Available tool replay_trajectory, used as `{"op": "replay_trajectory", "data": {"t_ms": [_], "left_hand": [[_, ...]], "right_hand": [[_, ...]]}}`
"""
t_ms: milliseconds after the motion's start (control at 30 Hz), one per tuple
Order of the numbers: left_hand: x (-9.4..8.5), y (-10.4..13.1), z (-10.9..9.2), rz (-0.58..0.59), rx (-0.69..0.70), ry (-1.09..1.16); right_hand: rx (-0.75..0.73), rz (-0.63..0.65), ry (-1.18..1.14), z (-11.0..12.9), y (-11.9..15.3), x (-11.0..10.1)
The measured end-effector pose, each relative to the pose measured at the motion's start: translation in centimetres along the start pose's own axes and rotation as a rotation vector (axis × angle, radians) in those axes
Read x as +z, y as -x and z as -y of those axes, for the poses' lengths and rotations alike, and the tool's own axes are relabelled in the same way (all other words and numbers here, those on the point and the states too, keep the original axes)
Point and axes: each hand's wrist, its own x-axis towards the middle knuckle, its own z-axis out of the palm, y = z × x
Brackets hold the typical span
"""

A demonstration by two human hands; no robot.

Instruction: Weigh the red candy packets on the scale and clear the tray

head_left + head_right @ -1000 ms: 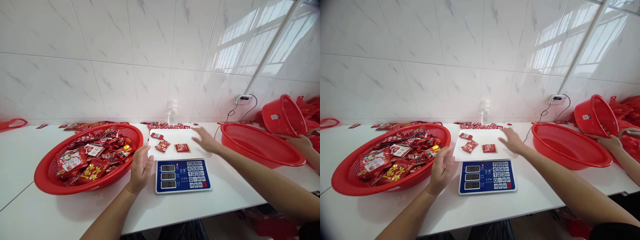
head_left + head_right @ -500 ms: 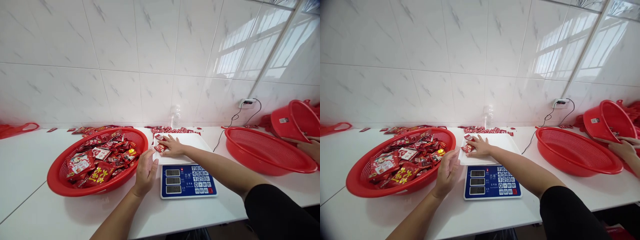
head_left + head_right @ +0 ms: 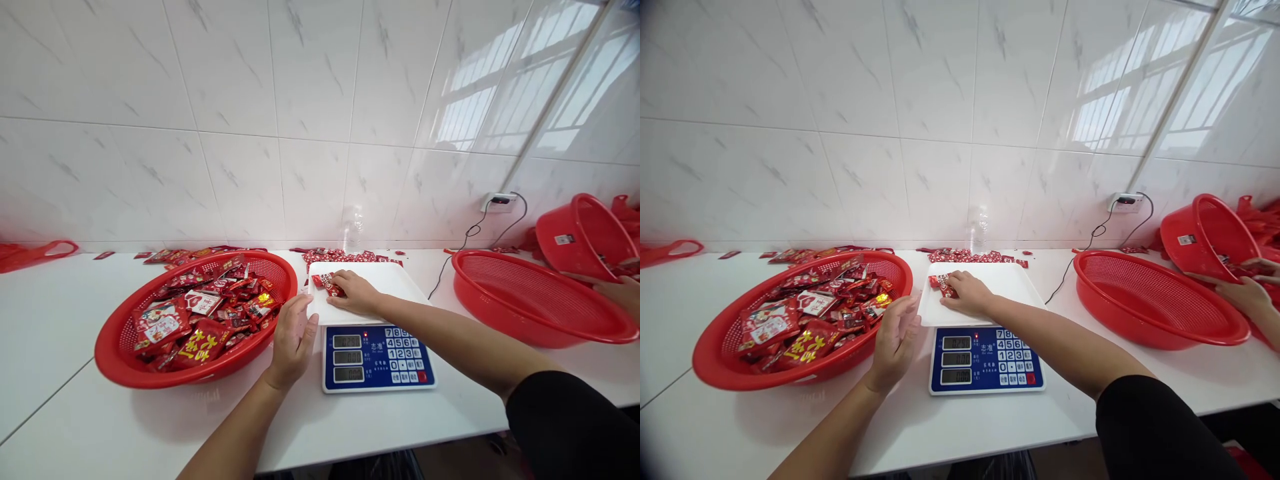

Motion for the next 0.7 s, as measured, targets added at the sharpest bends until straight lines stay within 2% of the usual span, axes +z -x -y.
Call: {"op": "replay_trajectory", "data": {"t_ms": [133,267,533,633,700], "left_hand": [[0.0,-0.1,-0.1,-0.009,0.009,-0.016],[0.1,0.0,0.0,-0.008,0.005,-0.012],[0.0,0.1,0.2,-0.013,0.008,-0.011],[0.1,0.0,0.1,-0.006,0.007,-0.003],[0.1,0.0,0.1,-0.006,0.003,0.009]], "right_hand": [[0.070,0.003,0.043,-0.3,0.4,-0.8],[0.150,0.022,0.063,-0.3,-0.9,-1.6],[0.245,0.240,0.096,0.6,-4.9,-2.0],[0.255,0.298,0.114,0.7,-5.1,-1.9],[0.257,0.284,0.126,0.7,-4.6,-1.9]]}}
